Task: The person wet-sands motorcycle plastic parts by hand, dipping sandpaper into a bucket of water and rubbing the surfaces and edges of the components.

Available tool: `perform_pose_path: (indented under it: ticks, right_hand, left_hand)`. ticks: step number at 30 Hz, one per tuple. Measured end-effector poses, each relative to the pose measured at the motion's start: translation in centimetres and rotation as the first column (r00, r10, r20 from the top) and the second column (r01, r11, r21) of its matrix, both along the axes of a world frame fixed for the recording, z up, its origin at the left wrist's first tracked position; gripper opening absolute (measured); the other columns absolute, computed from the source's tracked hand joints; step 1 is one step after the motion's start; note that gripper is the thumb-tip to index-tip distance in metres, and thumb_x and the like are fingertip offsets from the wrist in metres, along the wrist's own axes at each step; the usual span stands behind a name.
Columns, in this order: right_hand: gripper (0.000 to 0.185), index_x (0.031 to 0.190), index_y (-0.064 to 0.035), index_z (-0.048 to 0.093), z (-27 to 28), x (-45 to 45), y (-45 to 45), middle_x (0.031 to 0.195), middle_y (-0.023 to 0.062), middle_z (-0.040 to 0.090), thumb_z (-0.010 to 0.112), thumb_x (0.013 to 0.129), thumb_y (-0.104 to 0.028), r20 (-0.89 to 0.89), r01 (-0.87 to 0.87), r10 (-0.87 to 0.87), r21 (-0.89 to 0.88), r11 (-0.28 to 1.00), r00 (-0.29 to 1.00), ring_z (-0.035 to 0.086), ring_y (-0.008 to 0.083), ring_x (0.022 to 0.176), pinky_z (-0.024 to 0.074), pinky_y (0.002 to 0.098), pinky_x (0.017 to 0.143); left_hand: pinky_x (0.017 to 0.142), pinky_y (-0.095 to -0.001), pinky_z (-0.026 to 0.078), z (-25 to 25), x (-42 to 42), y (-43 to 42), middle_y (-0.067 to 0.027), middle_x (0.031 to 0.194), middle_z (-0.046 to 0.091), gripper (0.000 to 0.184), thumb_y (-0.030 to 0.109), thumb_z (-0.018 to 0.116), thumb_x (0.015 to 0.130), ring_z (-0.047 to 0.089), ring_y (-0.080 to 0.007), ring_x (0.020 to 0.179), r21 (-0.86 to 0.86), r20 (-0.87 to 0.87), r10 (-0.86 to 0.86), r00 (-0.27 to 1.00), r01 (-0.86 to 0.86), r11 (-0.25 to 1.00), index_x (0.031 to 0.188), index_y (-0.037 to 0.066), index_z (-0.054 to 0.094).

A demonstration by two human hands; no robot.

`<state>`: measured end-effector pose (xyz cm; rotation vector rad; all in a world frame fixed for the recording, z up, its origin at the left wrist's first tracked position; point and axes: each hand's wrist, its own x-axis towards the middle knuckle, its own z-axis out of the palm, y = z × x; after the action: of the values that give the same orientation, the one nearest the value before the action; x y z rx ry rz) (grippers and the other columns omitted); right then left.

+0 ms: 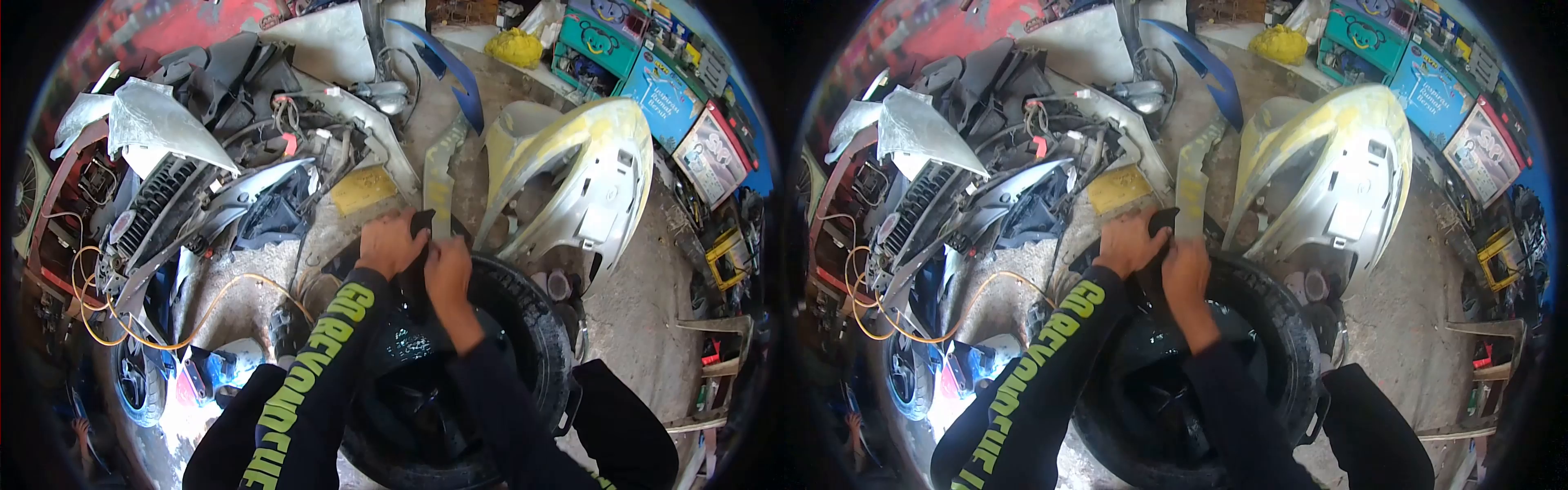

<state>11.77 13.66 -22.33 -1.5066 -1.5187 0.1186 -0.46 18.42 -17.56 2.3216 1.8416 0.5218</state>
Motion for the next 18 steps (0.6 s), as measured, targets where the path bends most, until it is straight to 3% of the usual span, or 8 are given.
perform_pose_path:
  ticks: [3, 6, 11, 18]
  right_hand:
    - [0.008, 0.082, 0.0020, 0.066, 0.0, 0.0, -1.5, 0.084, 0.0233, 0.058, 0.061, 0.084, -0.004, -0.049, -0.063, 0.073, 0.178, 0.982, 0.996, 0.060, 0.0437, 0.080, 0.0479, 0.0497, 0.070]
    - [0.010, 0.090, 0.0025, 0.068, 1.2, 0.2, 1.4, 0.098, 0.0254, 0.061, 0.062, 0.083, -0.002, -0.013, -0.020, 0.019, -0.102, 0.995, 1.000, 0.062, 0.0455, 0.089, 0.0509, 0.0512, 0.074]
    - [0.008, 0.086, 0.0026, 0.068, 0.3, 0.3, -1.7, 0.096, 0.0247, 0.060, 0.062, 0.084, -0.002, -0.006, -0.035, 0.035, -0.029, 0.999, 0.999, 0.062, 0.0454, 0.085, 0.0506, 0.0512, 0.073]
    - [0.008, 0.087, 0.0006, 0.068, 0.7, -0.2, -2.3, 0.093, 0.0231, 0.059, 0.061, 0.085, -0.002, -0.021, -0.030, 0.029, -0.068, 0.997, 0.999, 0.062, 0.0447, 0.082, 0.0495, 0.0520, 0.072]
  left_hand:
    - [0.085, -0.0469, 0.052, 1.4, 0.2, 0.5, -0.0178, 0.103, 0.069, 0.049, 0.045, 0.061, 0.088, 0.068, -0.0350, 0.099, 0.052, -0.052, 0.022, 0.998, -0.019, 0.998, 0.123, 0.011, 0.060]
    - [0.083, -0.0459, 0.052, 0.3, 0.2, 0.4, -0.0173, 0.104, 0.069, 0.047, 0.043, 0.062, 0.088, 0.068, -0.0345, 0.096, 0.095, -0.008, -0.013, 1.000, 0.013, 0.995, 0.123, 0.011, 0.060]
    - [0.081, -0.0448, 0.053, 1.0, 0.3, 0.5, -0.0170, 0.102, 0.069, 0.045, 0.042, 0.063, 0.088, 0.068, -0.0348, 0.096, 0.127, -0.036, 0.005, 0.999, 0.000, 0.992, 0.120, 0.011, 0.062]
    - [0.084, -0.0461, 0.052, 0.9, 0.2, 0.3, -0.0184, 0.104, 0.068, 0.047, 0.044, 0.061, 0.089, 0.067, -0.0359, 0.098, 0.085, -0.031, -0.005, 1.000, 0.008, 0.996, 0.124, 0.013, 0.061]
